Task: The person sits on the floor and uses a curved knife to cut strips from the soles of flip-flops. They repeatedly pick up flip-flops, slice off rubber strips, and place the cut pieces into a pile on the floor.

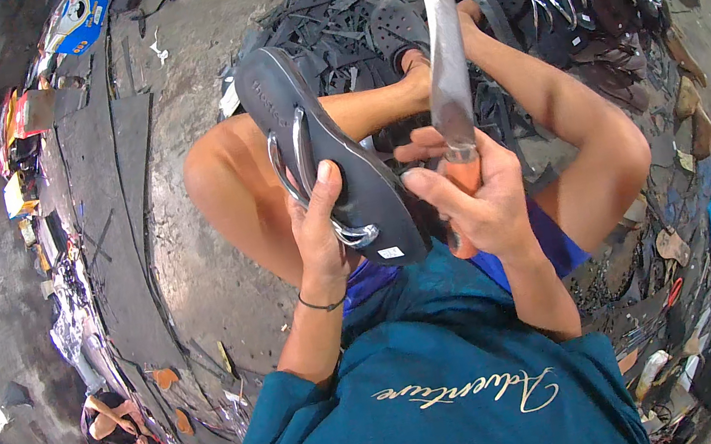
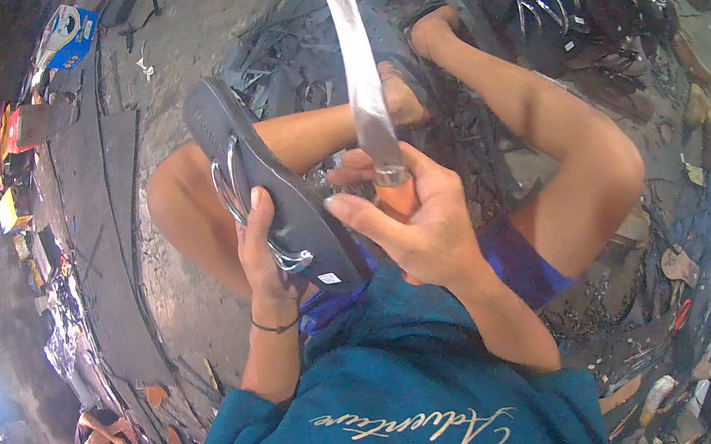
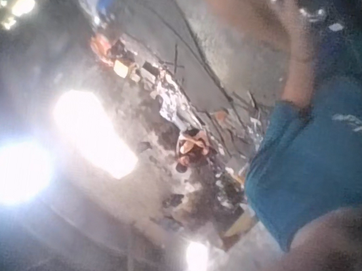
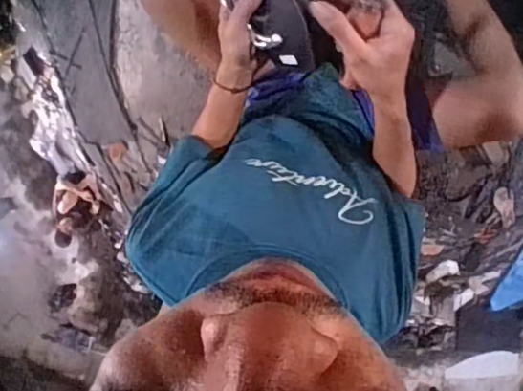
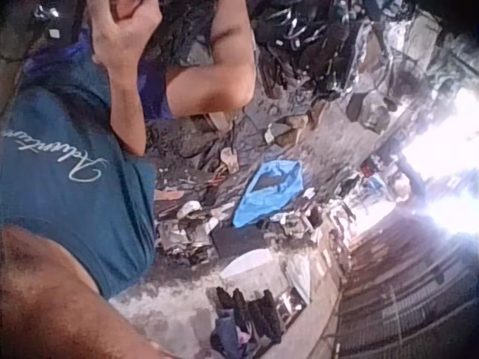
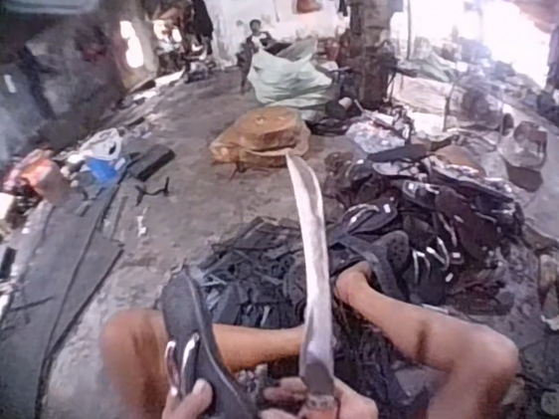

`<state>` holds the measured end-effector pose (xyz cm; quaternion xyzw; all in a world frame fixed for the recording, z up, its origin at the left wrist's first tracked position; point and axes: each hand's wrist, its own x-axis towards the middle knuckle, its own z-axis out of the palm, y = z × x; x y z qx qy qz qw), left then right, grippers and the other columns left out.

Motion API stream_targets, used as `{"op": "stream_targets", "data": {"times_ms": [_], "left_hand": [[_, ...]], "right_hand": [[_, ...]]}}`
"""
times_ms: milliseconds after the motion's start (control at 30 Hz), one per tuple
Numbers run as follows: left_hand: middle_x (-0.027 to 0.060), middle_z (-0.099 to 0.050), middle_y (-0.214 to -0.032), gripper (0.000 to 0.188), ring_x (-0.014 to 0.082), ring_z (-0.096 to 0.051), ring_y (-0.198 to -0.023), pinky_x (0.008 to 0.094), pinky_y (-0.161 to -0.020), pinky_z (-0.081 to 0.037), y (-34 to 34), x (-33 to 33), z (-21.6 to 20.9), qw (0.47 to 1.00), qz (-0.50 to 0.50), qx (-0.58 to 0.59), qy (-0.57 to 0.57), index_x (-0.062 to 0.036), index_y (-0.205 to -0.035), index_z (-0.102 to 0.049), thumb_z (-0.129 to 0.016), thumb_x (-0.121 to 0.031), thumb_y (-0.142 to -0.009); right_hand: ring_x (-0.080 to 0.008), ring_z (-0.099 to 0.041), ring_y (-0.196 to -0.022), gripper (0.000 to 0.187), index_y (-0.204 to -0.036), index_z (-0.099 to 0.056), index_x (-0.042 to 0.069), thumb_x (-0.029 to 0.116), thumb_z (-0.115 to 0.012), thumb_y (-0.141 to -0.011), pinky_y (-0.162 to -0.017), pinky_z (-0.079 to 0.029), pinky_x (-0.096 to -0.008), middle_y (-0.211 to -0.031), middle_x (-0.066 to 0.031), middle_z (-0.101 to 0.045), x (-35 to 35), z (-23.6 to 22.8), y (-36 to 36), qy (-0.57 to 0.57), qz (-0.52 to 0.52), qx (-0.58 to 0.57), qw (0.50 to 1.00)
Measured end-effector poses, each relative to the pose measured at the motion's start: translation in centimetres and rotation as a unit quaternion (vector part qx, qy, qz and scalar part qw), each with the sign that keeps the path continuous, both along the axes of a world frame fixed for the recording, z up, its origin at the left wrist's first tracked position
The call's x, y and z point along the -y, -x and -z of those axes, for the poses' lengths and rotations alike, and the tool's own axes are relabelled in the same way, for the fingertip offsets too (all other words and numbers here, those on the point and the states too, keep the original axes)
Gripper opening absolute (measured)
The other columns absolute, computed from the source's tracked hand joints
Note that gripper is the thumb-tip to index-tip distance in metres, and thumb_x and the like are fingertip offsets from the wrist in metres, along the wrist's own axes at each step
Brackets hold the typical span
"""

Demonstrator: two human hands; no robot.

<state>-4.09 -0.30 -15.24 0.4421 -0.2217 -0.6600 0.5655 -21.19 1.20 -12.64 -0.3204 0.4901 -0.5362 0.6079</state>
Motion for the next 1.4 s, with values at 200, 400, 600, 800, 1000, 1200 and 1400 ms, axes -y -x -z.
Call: {"op": "stream_targets", "data": {"times_ms": [200,400,600,800,1000,1200,1400], "left_hand": [[0.0075,-0.065,-0.101,0.031,0.0142,-0.064,-0.088,0.0279,-0.079,-0.054,0.3,0.5,0.2,0.991,-0.013,0.117,0.059,-0.0014,-0.118,-0.055,-0.065,-0.012,-0.091],[0.0081,-0.062,-0.100,0.043,0.0174,-0.064,-0.082,0.0332,-0.068,-0.057,-0.4,1.0,0.1,0.998,0.006,-0.036,-0.055,-0.0060,-0.131,-0.046,-0.052,-0.034,-0.098],[0.0071,-0.060,-0.100,0.049,0.0179,-0.060,-0.083,0.0300,-0.051,-0.054,-2.4,1.0,1.4,0.966,0.082,-0.240,-0.040,-0.0089,-0.137,-0.042,-0.045,-0.041,-0.100],[0.0106,-0.063,-0.083,0.045,0.0183,-0.062,-0.063,0.0300,-0.051,-0.054,-2.0,0.0,1.2,0.983,0.059,-0.166,-0.058,-0.0025,-0.110,-0.057,-0.052,-0.044,-0.095],[0.0109,-0.063,-0.087,0.050,0.0193,-0.065,-0.078,0.0317,-0.062,-0.056,-1.5,-0.9,1.7,0.993,0.077,0.012,-0.090,-0.0020,-0.118,-0.053,-0.056,-0.045,-0.093],[0.0075,-0.059,-0.116,0.050,0.0142,-0.057,-0.104,0.0288,-0.090,-0.048,1.4,-2.1,1.3,0.977,0.157,0.139,0.024,0.0003,-0.131,-0.045,-0.068,-0.018,-0.090],[0.0109,-0.055,-0.121,0.062,0.0159,-0.053,-0.110,0.0307,-0.095,-0.044,3.6,-0.9,-0.9,0.980,0.086,0.149,0.096,0.0044,-0.138,-0.034,-0.066,-0.020,-0.092]], "right_hand": [[-0.0091,-0.065,-0.085,0.024,-0.104,-0.061,-0.003,0.004,-0.072,-0.084,-0.075,-0.053,-0.0242,-0.093,-0.0087,-0.070,0.8,0.9,-0.4,0.081,-0.004,-0.105,0.991],[-0.0090,-0.064,-0.085,0.024,-0.104,-0.062,-0.001,0.006,-0.073,-0.084,-0.076,-0.052,-0.0243,-0.091,-0.0068,-0.070,0.1,0.5,0.1,0.060,0.026,-0.130,0.989],[-0.0070,-0.058,-0.068,0.031,-0.114,-0.057,-0.002,0.014,-0.067,-0.090,-0.061,-0.047,-0.0243,-0.077,-0.0049,-0.067,-1.0,1.8,2.3,-0.044,-0.013,-0.199,0.979],[-0.0045,-0.055,-0.066,0.038,-0.121,-0.051,-0.004,0.022,-0.062,-0.095,-0.059,-0.044,-0.0201,-0.073,-0.0039,-0.061,-1.8,3.2,1.7,0.030,-0.010,-0.191,0.981],[-0.0034,-0.053,-0.064,0.035,-0.116,-0.054,-0.003,0.020,-0.066,-0.092,-0.057,-0.042,-0.0191,-0.072,0.0002,-0.059,-0.4,2.6,1.5,0.011,-0.052,-0.143,0.988],[-0.0041,-0.055,-0.067,0.041,-0.117,-0.056,-0.007,0.016,-0.072,-0.087,-0.059,-0.043,-0.0195,-0.079,0.0006,-0.062,-0.1,2.5,2.1,0.009,-0.058,-0.092,0.994],[-0.0022,-0.050,-0.057,0.032,-0.108,-0.062,-0.002,0.015,-0.074,-0.084,-0.049,-0.040,-0.0195,-0.073,0.0014,-0.061,-2.5,2.7,4.1,-0.050,-0.081,-0.111,0.989]]}}
